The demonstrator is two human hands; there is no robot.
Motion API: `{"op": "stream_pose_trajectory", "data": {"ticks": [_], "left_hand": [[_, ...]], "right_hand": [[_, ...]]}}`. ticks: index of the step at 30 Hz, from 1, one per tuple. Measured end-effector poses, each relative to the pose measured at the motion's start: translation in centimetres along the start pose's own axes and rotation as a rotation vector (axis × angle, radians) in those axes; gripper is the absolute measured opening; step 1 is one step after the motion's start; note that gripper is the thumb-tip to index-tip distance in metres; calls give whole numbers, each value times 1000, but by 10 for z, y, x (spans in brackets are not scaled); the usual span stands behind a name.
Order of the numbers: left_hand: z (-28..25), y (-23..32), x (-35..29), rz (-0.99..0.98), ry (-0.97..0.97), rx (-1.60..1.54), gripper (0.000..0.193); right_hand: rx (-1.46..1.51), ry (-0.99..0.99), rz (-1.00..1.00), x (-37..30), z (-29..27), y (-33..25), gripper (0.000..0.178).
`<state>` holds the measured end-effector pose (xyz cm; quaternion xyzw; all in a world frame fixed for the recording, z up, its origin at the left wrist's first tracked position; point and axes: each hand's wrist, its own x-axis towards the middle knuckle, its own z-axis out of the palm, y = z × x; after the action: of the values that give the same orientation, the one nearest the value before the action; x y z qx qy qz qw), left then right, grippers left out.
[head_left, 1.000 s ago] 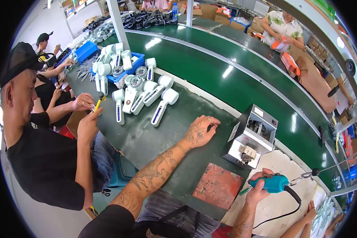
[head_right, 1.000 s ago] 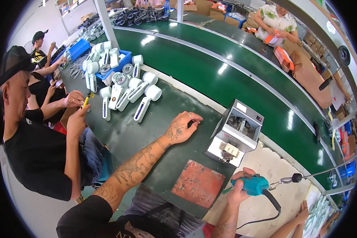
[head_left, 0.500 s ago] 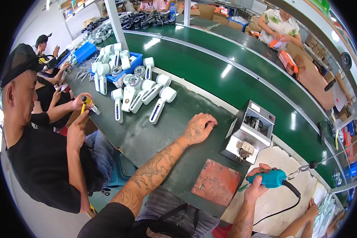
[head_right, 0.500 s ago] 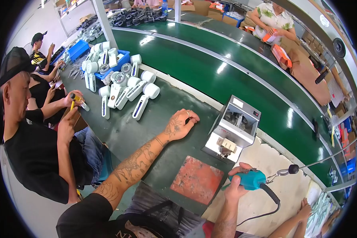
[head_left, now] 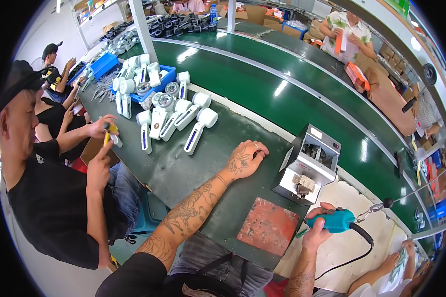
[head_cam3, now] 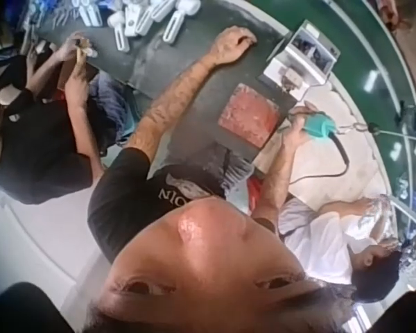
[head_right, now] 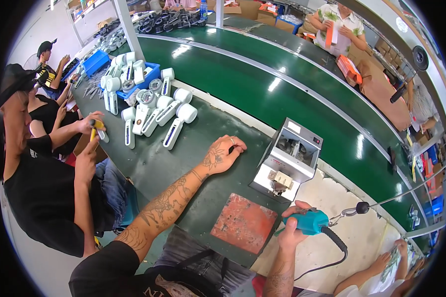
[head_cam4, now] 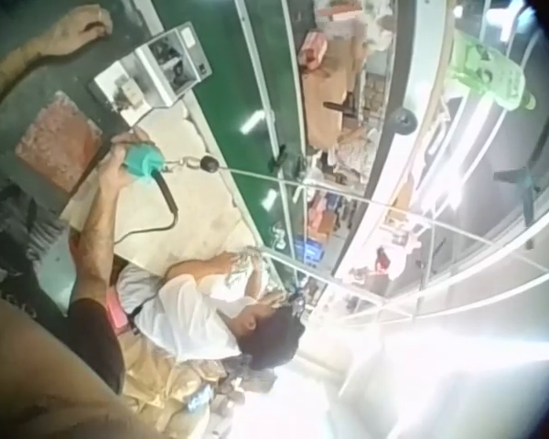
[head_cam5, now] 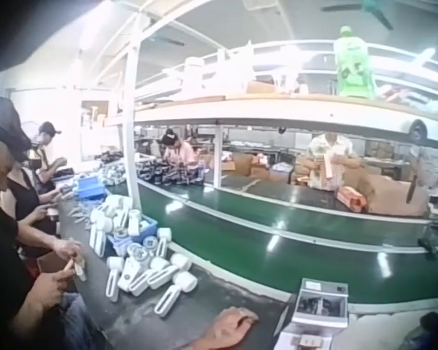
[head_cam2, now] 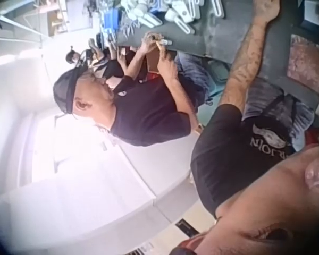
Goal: Assembling plastic housing components using an electric screwdriver on a factory production line.
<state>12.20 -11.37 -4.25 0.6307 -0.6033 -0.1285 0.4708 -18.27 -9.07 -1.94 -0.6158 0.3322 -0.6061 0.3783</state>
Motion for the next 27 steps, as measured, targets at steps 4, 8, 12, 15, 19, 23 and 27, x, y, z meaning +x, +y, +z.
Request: {"op": "stream_pose_trajectory", "data": {"ticks": [4,8,12,15,19,23,27], "left_hand": [[0,0,0,-5,-7,5,12],[1,-2,0,0,5,7,12],[0,1,0,-11,-2,2,12],[0,0,0,-16,-6,3,13],[2,-3,-1,-23,-6,-14,14],[-1,3,1,-19,-11,11,14],[-1,0,1,-37,-16,16,14]], "right_hand": [[-6,-3,6,0,0,-1,68],[-12,1,8,0,1,-3,68],[-18,-6,18,1,3,-7,69],[-17,3,25,0,3,-7,71],[-29,0,28,1,4,-7,71],[-9,2,28,1,2,-8,71],[-10,-12,25,1,4,-6,69]]}}
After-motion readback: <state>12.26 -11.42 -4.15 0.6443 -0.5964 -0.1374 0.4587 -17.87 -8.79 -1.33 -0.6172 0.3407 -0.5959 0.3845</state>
